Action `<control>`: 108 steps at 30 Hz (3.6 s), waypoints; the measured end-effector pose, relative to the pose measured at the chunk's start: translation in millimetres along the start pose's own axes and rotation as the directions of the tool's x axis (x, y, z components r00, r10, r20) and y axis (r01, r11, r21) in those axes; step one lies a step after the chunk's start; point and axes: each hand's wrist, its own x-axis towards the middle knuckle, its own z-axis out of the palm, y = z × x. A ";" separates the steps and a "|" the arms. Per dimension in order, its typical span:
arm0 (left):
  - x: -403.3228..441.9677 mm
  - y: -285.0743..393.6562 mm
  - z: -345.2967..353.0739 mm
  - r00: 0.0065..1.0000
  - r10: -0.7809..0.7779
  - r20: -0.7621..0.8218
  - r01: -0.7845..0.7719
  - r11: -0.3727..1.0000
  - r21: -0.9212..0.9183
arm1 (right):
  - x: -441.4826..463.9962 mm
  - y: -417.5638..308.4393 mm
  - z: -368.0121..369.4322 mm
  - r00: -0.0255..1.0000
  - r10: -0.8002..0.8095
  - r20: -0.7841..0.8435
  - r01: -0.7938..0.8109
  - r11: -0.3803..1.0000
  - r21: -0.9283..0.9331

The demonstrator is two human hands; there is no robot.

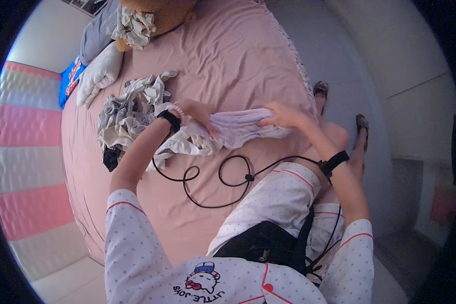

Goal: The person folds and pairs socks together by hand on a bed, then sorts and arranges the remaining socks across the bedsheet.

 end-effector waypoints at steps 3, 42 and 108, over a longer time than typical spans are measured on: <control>2.5 -5.1 -1.6 0.995 -0.075 0.064 0.079 0.995 -0.067 | 0.9 -6.9 -18.2 0.976 0.020 0.216 -0.056 0.985 0.161; -22.7 30.7 128.0 0.541 -0.022 -0.841 -0.716 0.513 -0.474 | -4.3 -73.5 21.2 0.967 0.222 0.121 -0.250 0.773 0.583; -14.1 53.7 177.3 0.527 -0.419 -0.740 -0.834 -0.088 -0.544 | -32.5 -106.0 111.1 0.843 0.500 -0.199 -0.248 0.688 0.682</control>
